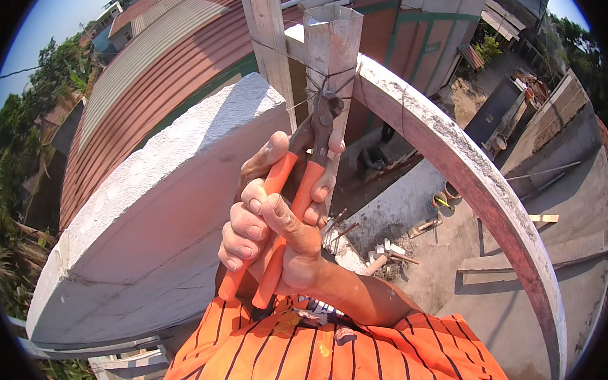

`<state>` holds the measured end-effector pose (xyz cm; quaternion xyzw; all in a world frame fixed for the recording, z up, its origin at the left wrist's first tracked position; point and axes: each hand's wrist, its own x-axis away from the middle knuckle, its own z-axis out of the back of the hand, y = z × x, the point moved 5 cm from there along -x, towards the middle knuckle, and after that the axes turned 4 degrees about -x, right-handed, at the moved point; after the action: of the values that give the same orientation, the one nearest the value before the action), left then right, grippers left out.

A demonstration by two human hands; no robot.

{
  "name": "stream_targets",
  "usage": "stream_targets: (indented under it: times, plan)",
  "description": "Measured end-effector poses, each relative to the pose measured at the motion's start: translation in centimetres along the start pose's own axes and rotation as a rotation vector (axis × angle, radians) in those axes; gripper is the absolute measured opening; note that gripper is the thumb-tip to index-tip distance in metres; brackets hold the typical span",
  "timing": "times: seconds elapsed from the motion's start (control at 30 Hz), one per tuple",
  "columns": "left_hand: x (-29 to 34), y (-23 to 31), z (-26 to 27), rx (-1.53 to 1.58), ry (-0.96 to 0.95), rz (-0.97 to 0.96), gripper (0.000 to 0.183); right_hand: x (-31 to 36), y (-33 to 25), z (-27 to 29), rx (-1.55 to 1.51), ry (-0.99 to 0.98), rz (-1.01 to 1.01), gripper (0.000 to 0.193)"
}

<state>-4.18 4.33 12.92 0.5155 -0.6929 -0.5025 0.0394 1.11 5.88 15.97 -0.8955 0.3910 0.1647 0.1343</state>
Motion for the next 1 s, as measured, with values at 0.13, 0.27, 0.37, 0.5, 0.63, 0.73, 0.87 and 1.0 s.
stream_targets:
  times: [0.13, 0.27, 0.37, 0.5, 0.63, 0.73, 0.87, 1.0]
  plan:
    - [-0.7, 0.4, -0.9, 0.059, -0.245, 0.143, 0.066, 1.5, 1.0, -0.9, 0.118, -0.137, -0.136, 0.024]
    - [-2.8, 0.0, -1.8, 0.110, -0.474, 0.313, 0.066, 4.6, -0.2, 0.8, 0.466, -0.211, -0.284, 0.021]
    - [-6.2, 0.1, -1.0, -0.096, -0.152, 0.236, 0.065, 8.7, -2.1, 4.5, 0.617, 0.067, -0.352, 0.032]
    - [-8.0, 0.5, 1.9, -0.744, 0.522, -0.219, 0.040, 13.2, -5.3, 7.5, 0.917, 0.298, -0.252, 0.034]
    - [-10.1, 0.0, 0.7, -1.080, 0.493, -0.345, 0.030, 17.6, -6.6, 9.8, 1.055, 0.510, -0.289, 0.040]
    - [-10.8, -0.3, 0.8, -1.108, 0.518, -0.373, 0.036, 20.5, -6.1, 10.5, 1.088, 0.555, -0.262, 0.039]
    - [-10.2, -0.4, 1.2, -0.987, 0.641, -0.425, 0.048, 23.5, -5.1, 11.8, 1.009, 0.652, -0.287, 0.034]
    - [-10.1, -0.8, 0.9, -1.008, 0.668, -0.392, 0.048, 24.4, -5.3, 11.7, 1.055, 0.652, -0.238, 0.038]
